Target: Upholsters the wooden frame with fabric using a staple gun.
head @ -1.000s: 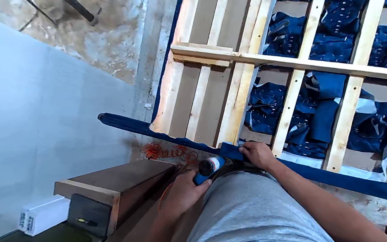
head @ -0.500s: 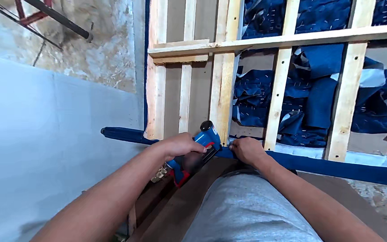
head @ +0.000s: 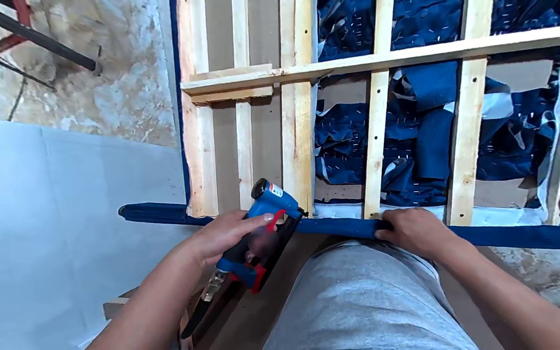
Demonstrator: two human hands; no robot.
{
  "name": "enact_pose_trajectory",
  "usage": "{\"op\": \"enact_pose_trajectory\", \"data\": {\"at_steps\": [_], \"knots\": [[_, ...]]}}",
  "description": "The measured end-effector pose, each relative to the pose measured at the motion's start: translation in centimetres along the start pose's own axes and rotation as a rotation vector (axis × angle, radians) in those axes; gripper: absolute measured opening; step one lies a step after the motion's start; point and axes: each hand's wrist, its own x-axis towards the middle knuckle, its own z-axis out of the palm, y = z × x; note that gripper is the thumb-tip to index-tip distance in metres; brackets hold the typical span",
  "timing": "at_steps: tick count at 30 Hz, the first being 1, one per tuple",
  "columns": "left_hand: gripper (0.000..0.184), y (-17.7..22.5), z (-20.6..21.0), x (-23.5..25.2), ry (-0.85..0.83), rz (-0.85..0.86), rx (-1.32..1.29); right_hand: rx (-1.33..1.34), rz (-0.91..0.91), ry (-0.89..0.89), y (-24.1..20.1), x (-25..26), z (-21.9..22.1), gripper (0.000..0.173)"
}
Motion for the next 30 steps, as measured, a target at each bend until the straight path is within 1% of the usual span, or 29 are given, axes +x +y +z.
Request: {"op": "enact_pose_trajectory", "data": {"at_steps": [1,3,5,7,8,11,14,15,18,20,24,27,30], "knots": [[0.046,-0.1,0.1,0.0,-0.028,0.003,0.010,0.039,0.010,0.025,1.5,-0.6,0.3,0.036],[0.047,0.0,0.7,0.8,-0.089,0.012,0.058,0.175,-0.004,0.150,3.7,-0.5,1.6,0.028],[0.047,0.6,1.7,1.9,-0.119,0.013,0.114,0.198,0.005,0.308,4.2,0.4,3.4,0.027],[0.050,1.4,2.6,3.1,-0.138,0.005,0.128,0.153,0.041,0.373,4.0,1.1,4.6,0.030],[0.051,1.7,3.0,3.7,-0.147,-0.007,0.122,0.132,0.058,0.358,3.9,1.3,4.7,0.031],[0.050,2.8,4.1,5.4,-0.165,-0.094,0.124,0.092,0.119,0.226,3.2,1.3,4.3,0.032],[0.048,3.9,4.6,6.6,-0.232,-0.148,0.138,0.045,0.147,0.091,2.9,1.7,3.1,0.033],[0.048,4.4,4.7,6.9,-0.253,-0.150,0.138,0.034,0.144,0.074,2.9,1.8,2.9,0.033],[0.050,5.1,6.5,8.2,-0.305,-0.170,0.107,0.021,0.124,0.071,3.2,1.9,3.0,0.032],[0.047,5.1,8.2,9.1,-0.329,-0.185,0.072,0.024,0.111,0.085,3.1,1.8,3.3,0.031],[0.044,7.1,11.1,10.3,-0.368,-0.201,0.102,0.027,0.109,0.059,3.4,1.9,3.1,0.032],[0.039,8.6,13.2,11.2,-0.393,-0.204,0.168,0.031,0.088,0.065,3.4,2.0,3.0,0.027],[0.041,9.3,14.0,11.1,-0.394,-0.191,0.178,0.046,0.056,0.057,3.7,1.4,2.6,0.027]]}}
